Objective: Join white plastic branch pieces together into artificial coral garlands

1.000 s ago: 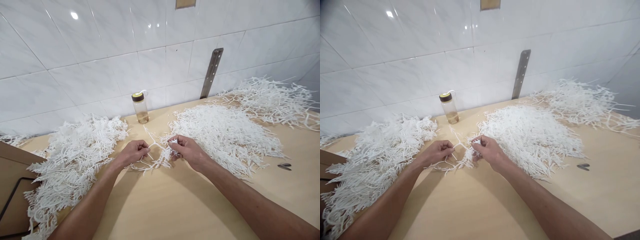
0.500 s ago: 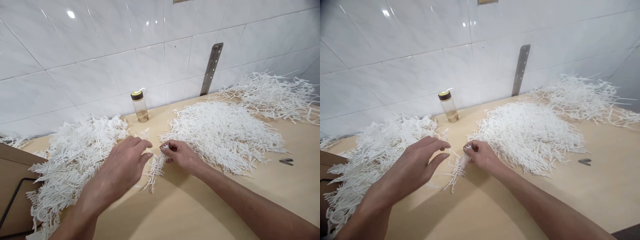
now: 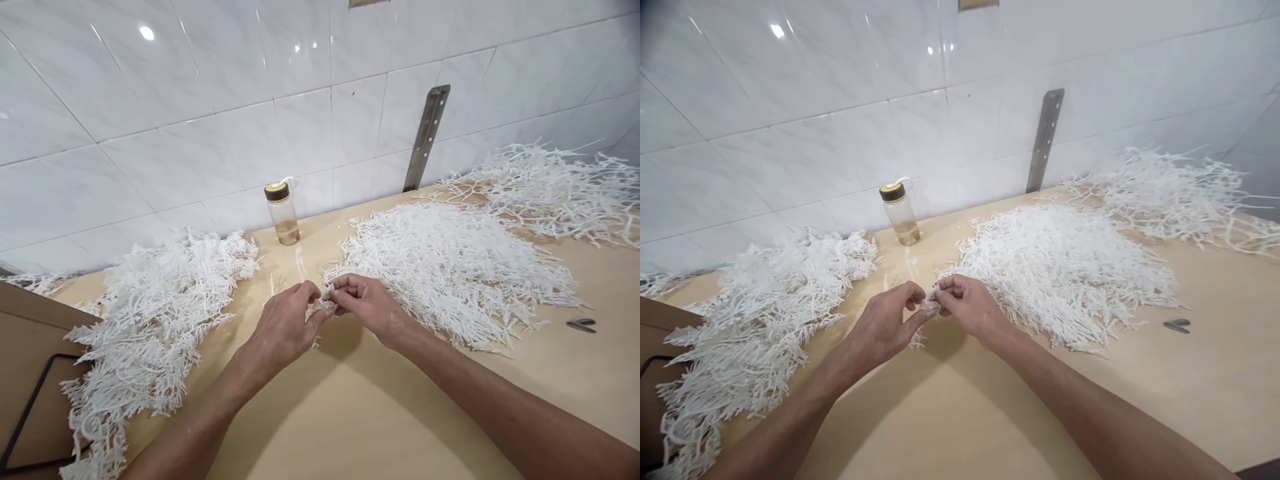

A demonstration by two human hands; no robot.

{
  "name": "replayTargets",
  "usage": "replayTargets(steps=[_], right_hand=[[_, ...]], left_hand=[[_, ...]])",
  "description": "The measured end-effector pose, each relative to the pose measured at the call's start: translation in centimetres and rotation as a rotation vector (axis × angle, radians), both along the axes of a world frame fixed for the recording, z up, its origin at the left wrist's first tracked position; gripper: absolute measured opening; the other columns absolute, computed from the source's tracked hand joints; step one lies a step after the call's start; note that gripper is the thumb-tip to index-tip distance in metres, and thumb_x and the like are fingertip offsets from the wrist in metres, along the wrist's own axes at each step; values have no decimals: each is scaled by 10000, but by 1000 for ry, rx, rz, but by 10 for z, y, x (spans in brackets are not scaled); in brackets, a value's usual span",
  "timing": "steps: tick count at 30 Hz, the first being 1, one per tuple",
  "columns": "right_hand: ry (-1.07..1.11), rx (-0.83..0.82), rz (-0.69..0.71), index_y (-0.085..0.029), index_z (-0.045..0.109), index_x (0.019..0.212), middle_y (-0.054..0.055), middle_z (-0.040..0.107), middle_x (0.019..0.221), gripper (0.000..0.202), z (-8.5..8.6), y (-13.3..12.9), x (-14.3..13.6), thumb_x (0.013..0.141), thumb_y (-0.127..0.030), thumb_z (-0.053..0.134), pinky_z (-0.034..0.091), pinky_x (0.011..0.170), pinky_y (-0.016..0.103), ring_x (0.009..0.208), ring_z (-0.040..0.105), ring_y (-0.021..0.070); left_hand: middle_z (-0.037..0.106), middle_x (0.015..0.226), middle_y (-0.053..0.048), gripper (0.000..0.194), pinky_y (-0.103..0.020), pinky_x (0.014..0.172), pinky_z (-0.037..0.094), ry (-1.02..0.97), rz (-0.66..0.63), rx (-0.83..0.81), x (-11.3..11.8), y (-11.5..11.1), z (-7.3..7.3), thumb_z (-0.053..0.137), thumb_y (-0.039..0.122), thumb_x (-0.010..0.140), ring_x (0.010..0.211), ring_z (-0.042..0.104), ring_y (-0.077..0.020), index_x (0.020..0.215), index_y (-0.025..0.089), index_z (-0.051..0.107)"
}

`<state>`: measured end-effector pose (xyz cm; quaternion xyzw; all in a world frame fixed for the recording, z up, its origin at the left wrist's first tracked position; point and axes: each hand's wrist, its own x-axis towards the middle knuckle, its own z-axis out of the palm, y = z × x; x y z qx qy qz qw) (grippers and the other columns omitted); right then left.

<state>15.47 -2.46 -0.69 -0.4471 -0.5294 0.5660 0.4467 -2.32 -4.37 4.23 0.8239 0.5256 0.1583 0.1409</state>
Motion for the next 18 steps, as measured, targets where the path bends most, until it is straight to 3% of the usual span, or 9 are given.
replayTargets(steps=[4, 9, 14, 18], right_hand=[[-4, -26, -8, -172, 665, 960, 50, 731, 883, 236, -2, 3, 4, 817, -359, 690, 556, 731, 334, 678, 666, 139], [4, -29, -18, -168, 671, 951, 35, 711, 838, 233, -3, 5, 5, 797, -339, 710, 566, 739, 336, 700, 673, 146], [34, 14, 11, -161, 677, 925, 22, 684, 774, 275, 2, 3, 6, 824, -416, 695, 562, 715, 323, 690, 658, 140], [102, 26, 48, -166, 669, 889, 30, 678, 810, 328, 6, 3, 6, 864, -492, 637, 565, 679, 317, 666, 636, 128]], left_hand=[[681, 1033, -71, 302, -359, 743, 435, 58, -73, 27, -1, 3, -6, 679, 346, 806, 909, 625, -278, 1045, 228, 539], [705, 953, -64, 233, -340, 718, 433, 55, -58, 76, 0, 4, -16, 492, 142, 856, 855, 635, -245, 1067, 214, 560], [709, 859, -19, 218, -279, 656, 432, -186, -37, 77, -1, 9, -18, 482, 124, 846, 720, 615, -165, 968, 218, 637], [650, 730, 12, 153, -243, 609, 421, -484, 70, -83, 0, 13, -18, 497, 149, 843, 655, 573, -134, 894, 201, 632]])
